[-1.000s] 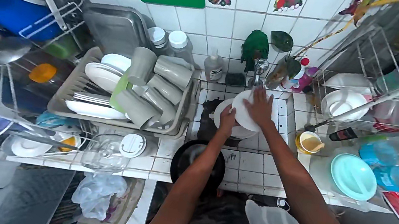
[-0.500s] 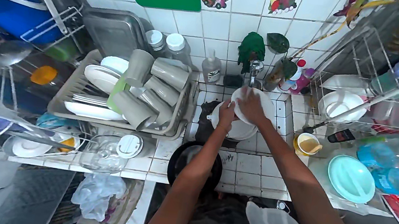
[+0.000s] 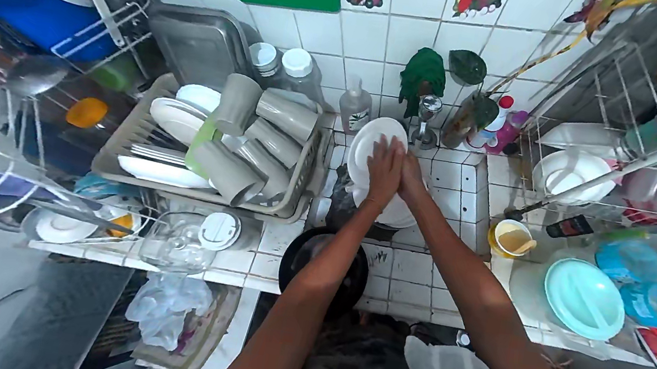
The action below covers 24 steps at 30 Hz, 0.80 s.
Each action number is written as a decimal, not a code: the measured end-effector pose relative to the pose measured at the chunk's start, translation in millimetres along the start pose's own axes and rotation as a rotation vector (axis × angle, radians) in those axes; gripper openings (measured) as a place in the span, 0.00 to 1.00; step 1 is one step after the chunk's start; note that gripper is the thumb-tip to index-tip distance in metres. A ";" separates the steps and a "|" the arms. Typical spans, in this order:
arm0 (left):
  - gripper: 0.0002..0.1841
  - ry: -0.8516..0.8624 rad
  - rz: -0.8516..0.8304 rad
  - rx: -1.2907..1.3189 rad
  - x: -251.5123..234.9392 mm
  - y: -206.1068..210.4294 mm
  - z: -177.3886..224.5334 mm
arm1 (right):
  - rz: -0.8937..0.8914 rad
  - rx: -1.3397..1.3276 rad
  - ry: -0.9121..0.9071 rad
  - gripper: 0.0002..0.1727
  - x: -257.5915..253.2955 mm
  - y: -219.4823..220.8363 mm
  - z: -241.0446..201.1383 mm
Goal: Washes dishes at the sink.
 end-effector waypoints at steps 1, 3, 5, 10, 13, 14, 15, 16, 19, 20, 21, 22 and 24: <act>0.31 0.048 -0.035 -0.002 5.7 5.3 0.7 | 0.033 -0.044 0.039 0.28 -2.3 -4.7 -1.2; 0.28 0.159 -0.044 0.057 7.7 20.5 -4.7 | 0.087 -0.111 0.068 0.27 -5.2 -15.8 -4.6; 0.27 0.249 -0.023 0.113 2.4 35.0 -7.6 | 0.114 -0.117 0.085 0.26 -2.0 -25.6 -9.7; 0.25 0.236 -0.064 0.048 -22.0 52.2 -0.5 | 0.187 -0.001 0.024 0.28 13.6 -42.6 -14.8; 0.26 0.050 -0.065 0.000 -35.2 55.2 0.7 | 0.222 0.097 -0.022 0.29 27.3 -44.9 -14.8; 0.29 -0.059 -0.040 -0.010 -37.2 55.5 -1.3 | 0.233 0.111 -0.030 0.29 30.6 -44.0 -16.0; 0.32 -0.201 -0.017 -0.014 -37.0 53.2 -1.5 | 0.244 0.120 -0.039 0.28 33.3 -41.8 -17.3; 0.37 -0.349 -0.011 -0.005 -33.5 49.1 -0.6 | 0.251 0.122 -0.046 0.28 35.3 -39.3 -17.7; 0.49 -0.590 0.029 -0.021 -16.1 37.9 -2.3 | 0.238 0.126 -0.014 0.29 34.7 -34.5 -11.2; 0.50 -0.608 0.047 -0.042 -10.5 34.6 -2.0 | 0.235 0.114 -0.003 0.30 31.4 -33.8 -8.7; 0.50 -0.614 0.057 -0.041 -3.7 31.3 -0.4 | 0.236 0.096 0.002 0.30 26.7 -32.9 -6.4; 0.50 -0.614 0.060 -0.041 4.3 29.2 2.2 | 0.249 0.082 -0.007 0.29 20.4 -30.6 -3.9; 0.46 -0.610 0.058 -0.030 21.0 27.2 9.6 | 0.249 0.091 -0.032 0.28 10.9 -22.6 -3.9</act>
Point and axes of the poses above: each hand's wrist, its own x-axis away from the middle knuckle, its own y-axis out of the palm, z = x × y, the point moved 1 cm from there along -x, towards the middle knuckle, and after that the axes turned 7 degrees about z, right-handed, at the moved point
